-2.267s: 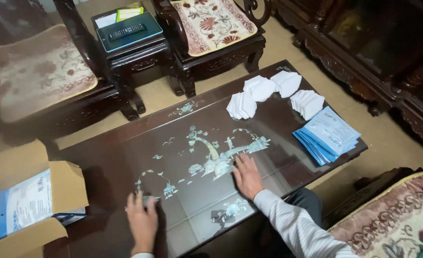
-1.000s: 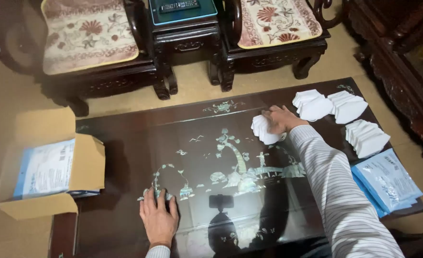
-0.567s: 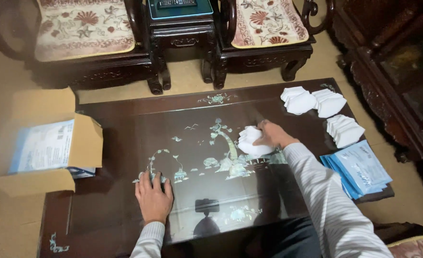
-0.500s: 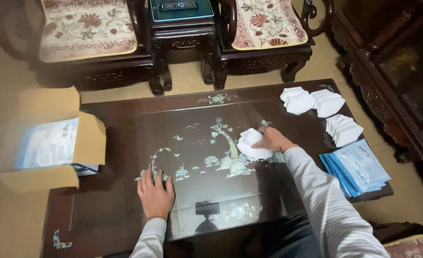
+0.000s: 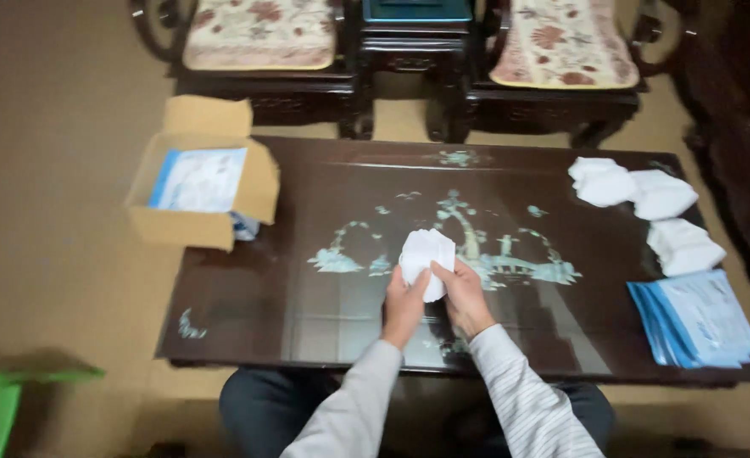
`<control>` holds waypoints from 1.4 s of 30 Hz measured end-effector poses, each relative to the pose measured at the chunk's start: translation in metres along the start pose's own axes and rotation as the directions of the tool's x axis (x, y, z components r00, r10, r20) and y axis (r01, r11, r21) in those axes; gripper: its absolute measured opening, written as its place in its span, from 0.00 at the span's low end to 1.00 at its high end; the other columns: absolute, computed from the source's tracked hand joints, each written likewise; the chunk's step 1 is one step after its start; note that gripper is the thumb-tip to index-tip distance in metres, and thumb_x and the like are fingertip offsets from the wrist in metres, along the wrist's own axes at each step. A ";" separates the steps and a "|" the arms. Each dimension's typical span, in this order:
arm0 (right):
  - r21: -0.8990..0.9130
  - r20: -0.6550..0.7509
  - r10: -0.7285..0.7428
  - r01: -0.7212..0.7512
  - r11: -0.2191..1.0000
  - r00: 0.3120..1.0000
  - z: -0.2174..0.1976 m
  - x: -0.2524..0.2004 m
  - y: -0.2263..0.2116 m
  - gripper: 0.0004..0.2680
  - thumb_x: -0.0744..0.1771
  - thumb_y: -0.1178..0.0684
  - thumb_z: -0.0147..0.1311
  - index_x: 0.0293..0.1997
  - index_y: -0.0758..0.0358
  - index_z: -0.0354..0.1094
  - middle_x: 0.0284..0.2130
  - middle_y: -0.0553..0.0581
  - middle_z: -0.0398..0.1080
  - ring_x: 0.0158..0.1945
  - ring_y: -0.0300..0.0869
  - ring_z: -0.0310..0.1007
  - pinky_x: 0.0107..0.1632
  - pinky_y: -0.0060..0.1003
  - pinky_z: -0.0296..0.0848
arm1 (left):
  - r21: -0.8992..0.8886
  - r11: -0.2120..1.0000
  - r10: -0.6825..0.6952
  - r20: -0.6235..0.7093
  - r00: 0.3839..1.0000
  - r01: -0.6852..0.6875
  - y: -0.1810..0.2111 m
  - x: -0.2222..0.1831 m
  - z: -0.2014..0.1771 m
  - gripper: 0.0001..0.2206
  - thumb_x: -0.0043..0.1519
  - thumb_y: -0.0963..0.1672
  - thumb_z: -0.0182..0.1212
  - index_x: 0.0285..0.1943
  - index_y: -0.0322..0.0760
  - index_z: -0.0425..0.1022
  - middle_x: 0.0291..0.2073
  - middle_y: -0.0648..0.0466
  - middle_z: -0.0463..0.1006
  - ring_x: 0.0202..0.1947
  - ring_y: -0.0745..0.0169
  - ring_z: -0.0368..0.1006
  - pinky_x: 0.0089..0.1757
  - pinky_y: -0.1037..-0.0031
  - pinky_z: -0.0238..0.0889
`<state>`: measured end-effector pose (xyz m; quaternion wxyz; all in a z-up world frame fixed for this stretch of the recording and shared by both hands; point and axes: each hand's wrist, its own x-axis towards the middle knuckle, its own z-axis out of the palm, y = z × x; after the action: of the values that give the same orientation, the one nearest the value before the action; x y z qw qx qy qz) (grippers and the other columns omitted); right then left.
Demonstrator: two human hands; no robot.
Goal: Manually packaging individual face masks into blue plastic sleeves on a table.
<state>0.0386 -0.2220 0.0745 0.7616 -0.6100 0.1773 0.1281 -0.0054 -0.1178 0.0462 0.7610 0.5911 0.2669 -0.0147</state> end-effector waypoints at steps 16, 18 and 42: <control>-0.959 0.264 -0.619 0.272 -0.084 0.739 -0.148 0.011 0.052 0.24 0.72 0.36 0.45 0.68 0.67 0.66 0.70 0.68 0.59 0.75 0.60 0.56 0.77 0.62 0.50 | 0.771 0.632 0.273 -0.308 0.911 0.071 0.061 0.091 -0.272 0.38 0.58 0.50 0.72 0.76 0.35 0.59 0.64 0.38 0.71 0.66 0.42 0.67 0.61 0.52 0.63; -0.958 0.274 -0.659 0.261 -0.121 0.700 -0.152 0.021 0.059 0.24 0.72 0.35 0.46 0.68 0.66 0.68 0.70 0.67 0.61 0.76 0.59 0.57 0.76 0.61 0.53 | 0.826 0.550 0.350 -0.358 0.866 0.120 0.056 0.080 -0.267 0.39 0.56 0.53 0.72 0.73 0.33 0.62 0.61 0.39 0.71 0.62 0.41 0.69 0.59 0.52 0.65; -0.589 -0.062 -0.622 0.474 0.654 0.781 -0.114 0.021 0.037 0.16 0.69 0.50 0.60 0.62 0.69 0.70 0.56 0.70 0.72 0.64 0.57 0.68 0.70 0.51 0.63 | 0.400 0.866 0.406 -0.214 0.888 -0.299 0.014 0.027 -0.112 0.10 0.57 0.44 0.73 0.47 0.41 0.83 0.39 0.42 0.84 0.46 0.46 0.79 0.48 0.59 0.71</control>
<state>0.0296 -0.3253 0.0107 0.5285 -0.8355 0.0371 -0.1458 -0.0209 -0.0039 0.0295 0.5830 0.7535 0.2549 0.1652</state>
